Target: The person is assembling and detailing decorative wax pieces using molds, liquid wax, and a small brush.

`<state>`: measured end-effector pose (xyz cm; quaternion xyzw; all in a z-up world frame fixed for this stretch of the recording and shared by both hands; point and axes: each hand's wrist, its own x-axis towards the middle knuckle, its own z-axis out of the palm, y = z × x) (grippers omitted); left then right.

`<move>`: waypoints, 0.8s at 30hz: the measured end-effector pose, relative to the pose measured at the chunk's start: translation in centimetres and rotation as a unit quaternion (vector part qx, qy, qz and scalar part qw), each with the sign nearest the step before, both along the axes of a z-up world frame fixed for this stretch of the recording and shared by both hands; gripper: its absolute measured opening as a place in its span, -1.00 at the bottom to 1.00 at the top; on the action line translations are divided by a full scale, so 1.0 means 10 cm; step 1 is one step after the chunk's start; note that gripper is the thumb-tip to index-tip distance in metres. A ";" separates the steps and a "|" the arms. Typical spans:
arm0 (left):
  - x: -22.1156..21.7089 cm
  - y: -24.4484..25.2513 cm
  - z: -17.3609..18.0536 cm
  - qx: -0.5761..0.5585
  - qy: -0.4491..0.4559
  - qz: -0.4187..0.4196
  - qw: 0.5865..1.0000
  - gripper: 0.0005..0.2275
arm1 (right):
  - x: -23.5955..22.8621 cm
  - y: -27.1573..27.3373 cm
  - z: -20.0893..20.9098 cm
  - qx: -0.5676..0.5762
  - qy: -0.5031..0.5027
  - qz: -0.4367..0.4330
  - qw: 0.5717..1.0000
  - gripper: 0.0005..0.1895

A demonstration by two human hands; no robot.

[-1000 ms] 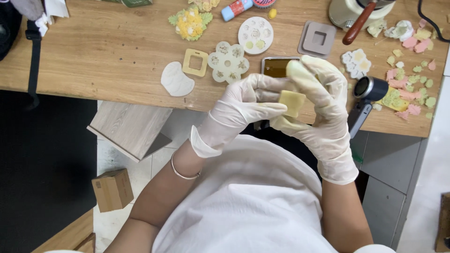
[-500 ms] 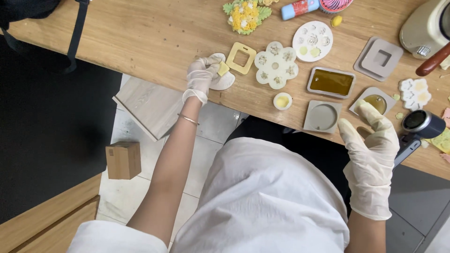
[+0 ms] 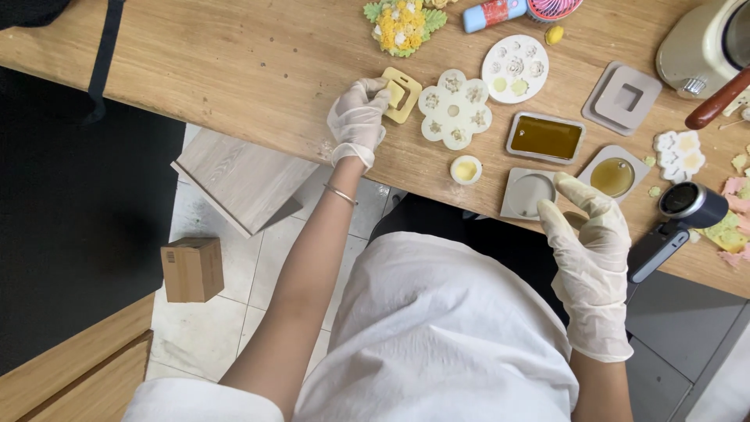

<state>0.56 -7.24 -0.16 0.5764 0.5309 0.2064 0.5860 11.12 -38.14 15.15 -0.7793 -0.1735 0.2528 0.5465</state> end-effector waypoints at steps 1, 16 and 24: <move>-0.01 0.01 -0.14 0.000 0.000 -0.001 1.000 -0.84 | 0.01 -0.01 -0.01 0.000 0.000 -0.001 1.000 -0.64; -0.16 -0.11 -0.37 0.327 0.048 -0.048 0.943 -0.84 | 0.07 -0.09 -0.10 -0.076 -0.136 0.049 0.987 -0.68; -0.17 -0.08 0.01 0.362 0.132 -0.134 0.913 -0.69 | 0.11 -0.09 -0.12 -0.093 -0.155 0.060 0.982 -0.70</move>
